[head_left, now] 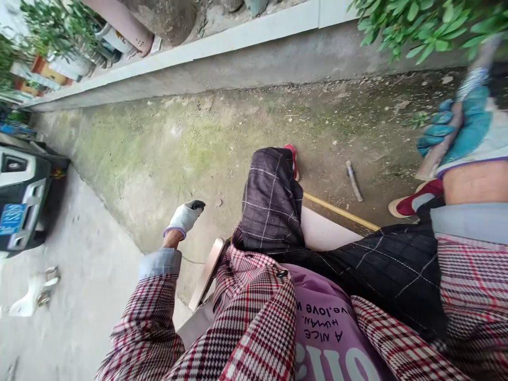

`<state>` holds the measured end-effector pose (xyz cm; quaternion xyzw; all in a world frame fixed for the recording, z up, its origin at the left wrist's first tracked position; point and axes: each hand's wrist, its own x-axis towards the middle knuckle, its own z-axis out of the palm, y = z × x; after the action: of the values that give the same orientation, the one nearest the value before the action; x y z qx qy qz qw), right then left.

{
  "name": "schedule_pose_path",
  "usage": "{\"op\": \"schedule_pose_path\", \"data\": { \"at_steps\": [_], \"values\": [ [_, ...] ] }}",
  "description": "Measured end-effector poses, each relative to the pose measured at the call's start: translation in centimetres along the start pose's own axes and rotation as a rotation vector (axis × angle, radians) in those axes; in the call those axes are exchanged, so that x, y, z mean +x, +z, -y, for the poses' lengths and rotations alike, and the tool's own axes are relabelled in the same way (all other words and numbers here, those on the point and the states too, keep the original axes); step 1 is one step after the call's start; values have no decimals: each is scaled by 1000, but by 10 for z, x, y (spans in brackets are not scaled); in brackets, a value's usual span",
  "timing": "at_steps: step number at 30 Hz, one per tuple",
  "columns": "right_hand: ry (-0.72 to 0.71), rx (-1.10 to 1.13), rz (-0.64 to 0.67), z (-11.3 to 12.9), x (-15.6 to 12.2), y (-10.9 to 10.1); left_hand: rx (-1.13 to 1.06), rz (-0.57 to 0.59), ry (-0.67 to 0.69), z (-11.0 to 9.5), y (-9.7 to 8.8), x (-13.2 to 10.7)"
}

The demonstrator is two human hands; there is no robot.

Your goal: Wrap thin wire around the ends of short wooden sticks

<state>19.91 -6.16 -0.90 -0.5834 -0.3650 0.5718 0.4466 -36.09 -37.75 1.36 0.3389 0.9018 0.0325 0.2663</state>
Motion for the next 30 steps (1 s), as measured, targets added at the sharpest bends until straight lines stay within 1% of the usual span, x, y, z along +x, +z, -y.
{"op": "schedule_pose_path", "data": {
  "at_steps": [1, 2, 3, 5, 7, 9, 10, 12, 14, 16, 17, 19, 21, 23, 25, 27, 30],
  "values": [
    [77, 112, -26, 0, 2, -4, -17, -11, 87, -20, 1, 4],
    [133, 217, -15, 1, 2, -7, -56, -25, 174, -43, 3, 8],
    [145, 273, -14, 1, 1, -9, -100, -42, 264, -70, 4, 9],
    [103, 305, 1, 4, -4, -8, -168, -71, 443, -129, 9, 4],
    [52, 242, 6, 6, -13, -6, -212, -52, 619, -190, 16, -9],
    [-7, 155, 8, 10, -24, -3, -221, 19, 782, -248, 30, -26],
    [-47, 107, 25, 12, -31, -2, -236, 87, 845, -274, 41, -33],
    [-122, 17, 102, 15, -44, -1, -356, 254, 922, -320, 68, -43],
    [-163, -74, 222, 16, -54, 2, -513, 415, 984, -358, 100, -48],
    [-182, -138, 330, 16, -61, 5, -655, 540, 1040, -387, 130, -52],
    [-201, -166, 370, 16, -63, 7, -706, 602, 1041, -398, 143, -53],
    [-260, -222, 410, 14, -64, 10, -770, 704, 978, -409, 159, -57],
    [-316, -302, 407, 14, -63, 11, -800, 779, 878, -409, 164, -60],
    [-351, -398, 392, 13, -63, 11, -823, 820, 787, -399, 159, -62],
    [-371, -476, 406, 13, -65, 11, -841, 832, 729, -386, 149, -63],
    [-379, -499, 448, 11, -67, 13, -850, 826, 716, -373, 137, -65],
    [-370, -429, 477, 6, -69, 17, -802, 861, 758, -360, 124, -70]
  ]
}}
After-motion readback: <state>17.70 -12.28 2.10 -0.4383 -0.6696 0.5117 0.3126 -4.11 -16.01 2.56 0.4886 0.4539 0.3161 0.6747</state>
